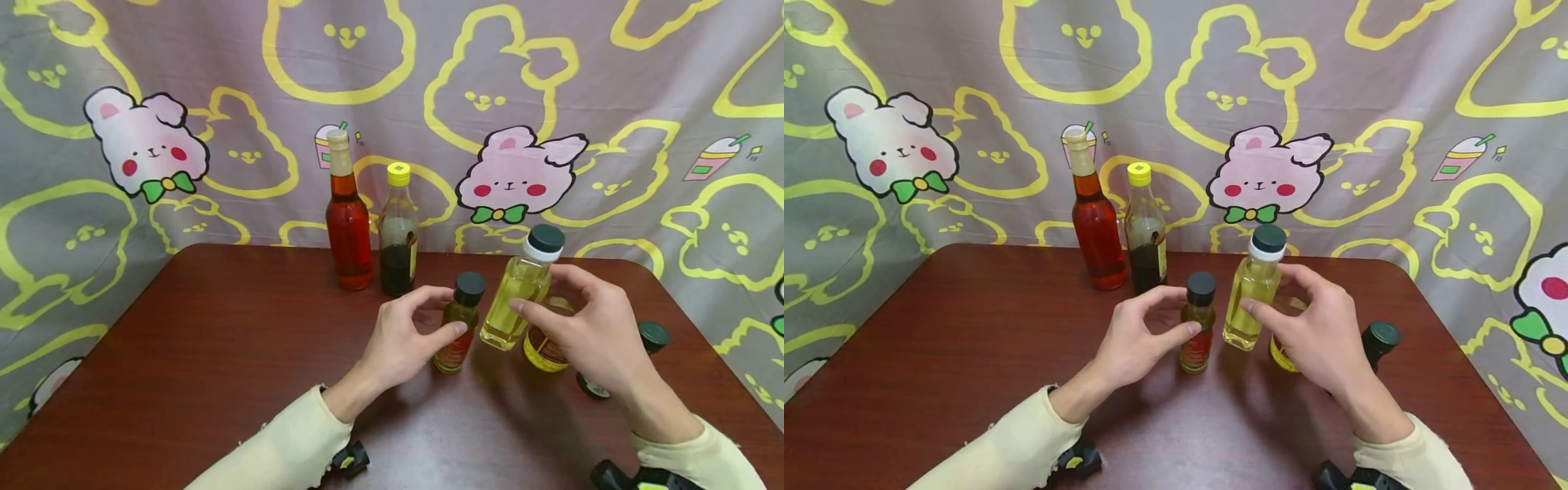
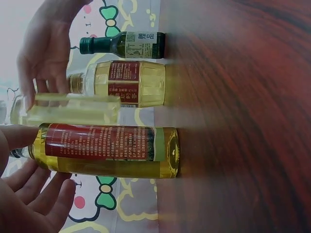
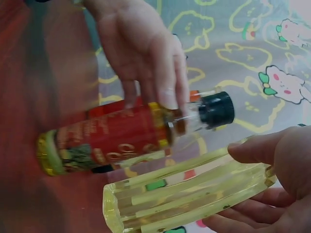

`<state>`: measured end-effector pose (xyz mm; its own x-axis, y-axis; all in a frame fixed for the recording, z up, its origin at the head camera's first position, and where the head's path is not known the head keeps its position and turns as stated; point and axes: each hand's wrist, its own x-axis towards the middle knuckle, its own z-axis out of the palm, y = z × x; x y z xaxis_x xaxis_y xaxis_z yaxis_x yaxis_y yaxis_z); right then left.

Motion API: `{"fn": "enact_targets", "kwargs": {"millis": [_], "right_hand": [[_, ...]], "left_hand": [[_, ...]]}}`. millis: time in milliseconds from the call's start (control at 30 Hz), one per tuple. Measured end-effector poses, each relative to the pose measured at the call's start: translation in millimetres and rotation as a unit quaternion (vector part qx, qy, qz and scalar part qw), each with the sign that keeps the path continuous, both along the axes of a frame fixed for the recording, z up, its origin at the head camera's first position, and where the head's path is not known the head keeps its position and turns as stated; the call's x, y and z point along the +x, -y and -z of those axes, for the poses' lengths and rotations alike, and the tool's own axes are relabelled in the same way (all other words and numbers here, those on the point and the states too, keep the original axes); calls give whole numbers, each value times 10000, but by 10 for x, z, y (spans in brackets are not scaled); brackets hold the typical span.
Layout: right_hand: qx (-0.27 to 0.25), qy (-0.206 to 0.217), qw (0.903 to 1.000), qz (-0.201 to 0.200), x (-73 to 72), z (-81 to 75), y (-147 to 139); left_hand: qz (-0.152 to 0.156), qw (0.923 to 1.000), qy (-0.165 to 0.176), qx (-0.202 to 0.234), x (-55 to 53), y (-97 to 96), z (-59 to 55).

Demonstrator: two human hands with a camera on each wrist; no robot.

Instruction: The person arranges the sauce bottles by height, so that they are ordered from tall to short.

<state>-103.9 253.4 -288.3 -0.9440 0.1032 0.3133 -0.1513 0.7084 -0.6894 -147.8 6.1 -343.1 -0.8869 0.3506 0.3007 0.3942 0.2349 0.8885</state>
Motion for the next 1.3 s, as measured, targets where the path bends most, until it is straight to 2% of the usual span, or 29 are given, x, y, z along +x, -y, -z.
{"fn": "enact_targets", "kwargs": {"millis": [200, 367, 467, 800, 1300], "right_hand": [[123, 475, 9988, 37, -218, -252, -29], [-186, 997, 9948, -106, -446, -437, 12], [-360, 1211, 9917, -241, -573, -484, 67], [-764, 1386, 9850, -693, -916, -408, 264], [-746, 1728, 9792, -758, -1190, -288, 444]], "left_hand": [[110, 9999, 61, 41, -2, -39, 19], [147, 9998, 92, 15, 0, -62, 17], [154, 9998, 97, -27, 0, -57, 17], [58, 10000, 8, -72, -14, -31, 12], [-22, 9999, -111, -113, -10, 14, -11]]}}
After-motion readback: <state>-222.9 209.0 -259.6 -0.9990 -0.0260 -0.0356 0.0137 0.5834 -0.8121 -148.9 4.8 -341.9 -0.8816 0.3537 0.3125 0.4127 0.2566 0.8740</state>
